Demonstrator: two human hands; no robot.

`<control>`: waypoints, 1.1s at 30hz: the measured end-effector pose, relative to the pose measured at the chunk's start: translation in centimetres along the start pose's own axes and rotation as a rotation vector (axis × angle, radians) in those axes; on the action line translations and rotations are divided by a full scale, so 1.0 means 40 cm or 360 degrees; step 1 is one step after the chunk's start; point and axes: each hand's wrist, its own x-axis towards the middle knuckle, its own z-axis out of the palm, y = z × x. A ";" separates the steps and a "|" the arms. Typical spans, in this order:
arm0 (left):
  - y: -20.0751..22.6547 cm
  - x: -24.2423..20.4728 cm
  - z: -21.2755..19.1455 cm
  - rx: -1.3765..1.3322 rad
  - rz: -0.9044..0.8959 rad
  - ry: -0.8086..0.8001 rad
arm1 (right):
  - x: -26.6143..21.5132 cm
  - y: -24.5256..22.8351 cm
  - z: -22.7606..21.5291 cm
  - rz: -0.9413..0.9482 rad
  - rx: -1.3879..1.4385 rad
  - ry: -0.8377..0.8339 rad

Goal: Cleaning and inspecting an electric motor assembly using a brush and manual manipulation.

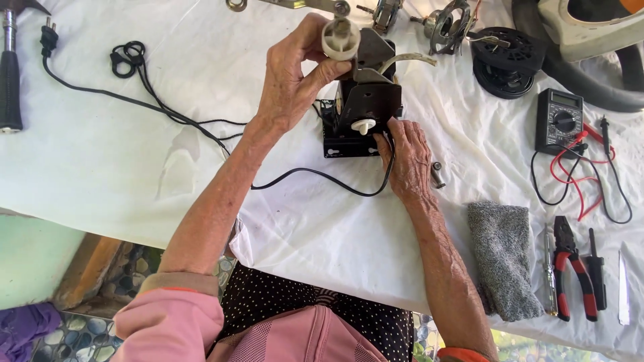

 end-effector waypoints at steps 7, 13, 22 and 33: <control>-0.087 -0.054 0.025 -0.0025 -0.0007 0.0099 | 0.002 -0.009 -0.006 -0.0017 0.0031 0.0032; -0.053 -0.064 0.031 -0.0286 -0.0184 0.0026 | -0.004 -0.009 0.000 0.0005 0.0000 0.0024; -0.058 -0.061 -0.013 -0.0421 -0.0288 0.0015 | 0.005 -0.044 -0.016 -0.0231 -0.0028 0.0138; -0.046 -0.056 -0.034 -0.0538 -0.0364 0.0050 | -0.003 -0.053 -0.005 -0.0234 -0.0007 0.0104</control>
